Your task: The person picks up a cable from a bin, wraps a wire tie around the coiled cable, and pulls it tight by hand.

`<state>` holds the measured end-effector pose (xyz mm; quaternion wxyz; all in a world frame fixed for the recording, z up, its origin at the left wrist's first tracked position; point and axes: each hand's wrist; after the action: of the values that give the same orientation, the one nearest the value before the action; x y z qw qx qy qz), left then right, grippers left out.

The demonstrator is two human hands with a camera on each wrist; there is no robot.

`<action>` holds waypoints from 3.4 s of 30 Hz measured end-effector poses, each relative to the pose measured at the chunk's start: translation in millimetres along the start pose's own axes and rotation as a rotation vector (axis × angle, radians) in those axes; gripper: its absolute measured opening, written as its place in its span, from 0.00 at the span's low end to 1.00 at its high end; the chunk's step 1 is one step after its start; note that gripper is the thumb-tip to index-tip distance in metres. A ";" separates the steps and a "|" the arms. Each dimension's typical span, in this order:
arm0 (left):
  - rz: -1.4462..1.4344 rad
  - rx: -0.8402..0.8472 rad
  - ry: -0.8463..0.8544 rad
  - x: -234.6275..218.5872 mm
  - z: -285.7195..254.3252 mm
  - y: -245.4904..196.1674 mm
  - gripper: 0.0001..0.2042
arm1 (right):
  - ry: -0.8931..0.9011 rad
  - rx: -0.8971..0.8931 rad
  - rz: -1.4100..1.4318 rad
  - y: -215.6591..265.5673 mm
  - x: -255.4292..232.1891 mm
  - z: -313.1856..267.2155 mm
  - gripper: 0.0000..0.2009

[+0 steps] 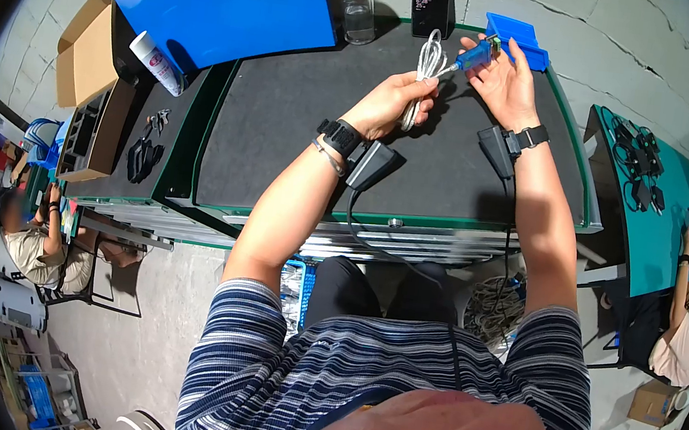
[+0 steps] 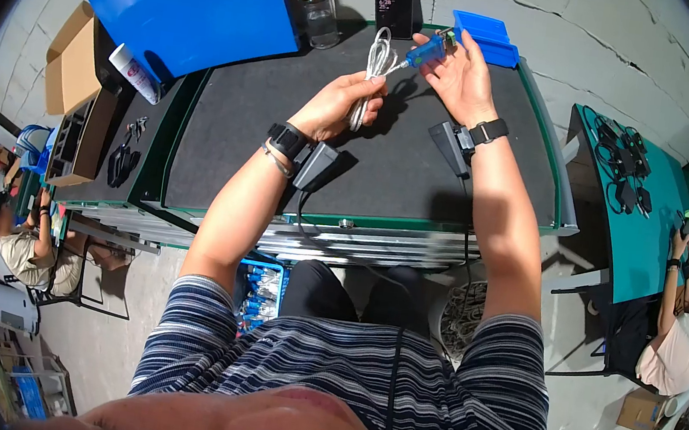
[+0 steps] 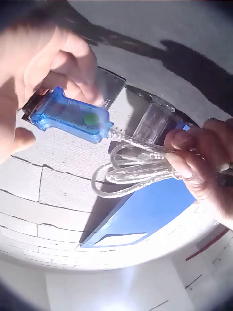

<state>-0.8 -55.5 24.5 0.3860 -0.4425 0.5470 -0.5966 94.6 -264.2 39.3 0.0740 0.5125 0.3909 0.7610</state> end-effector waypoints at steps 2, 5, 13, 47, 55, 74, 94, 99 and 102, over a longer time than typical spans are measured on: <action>-0.148 -0.021 0.095 -0.7 -1.5 -1.8 0.13 | 0.053 -0.021 -0.117 -1.4 -0.5 1.0 0.18; -0.177 -0.057 0.197 -2.8 -2.1 -0.7 0.14 | 0.078 0.019 -0.103 -7.3 -0.4 1.5 0.18; 0.104 -0.125 0.266 4.8 -4.5 -0.3 0.12 | 0.139 -0.126 -0.244 -6.1 7.9 -2.8 0.19; 0.111 0.011 0.073 -2.7 9.9 13.4 0.09 | 0.140 0.089 -0.196 -17.1 4.3 1.3 0.25; 0.051 0.029 0.019 -5.1 11.6 13.6 0.09 | -0.057 -0.007 -0.341 -19.4 -5.4 2.4 0.13; -0.060 -0.006 -0.097 -8.7 12.0 13.9 0.09 | 0.112 0.013 -0.426 -21.7 -4.9 4.1 0.08; 0.125 -0.019 0.178 0.0 2.8 5.6 0.13 | 0.101 0.012 -0.418 -23.5 -6.0 6.2 0.12; 0.113 0.026 0.187 -4.8 8.7 14.4 0.12 | 0.008 -0.014 -0.463 -24.0 -0.4 4.2 0.15; 0.058 -0.028 0.180 -6.8 9.5 14.8 0.11 | -0.008 0.048 -0.358 -19.6 -3.1 4.8 0.21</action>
<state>9.9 -53.6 9.1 0.3461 -0.3765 0.6002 -0.6149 94.4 -249.9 24.7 0.1978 0.4392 0.4935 0.7241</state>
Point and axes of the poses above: each hand's wrist, its own z-axis towards the middle knuckle, its own x-axis out of the palm, y = z × x, and after that the axes turned 9 degrees about z, right-handed
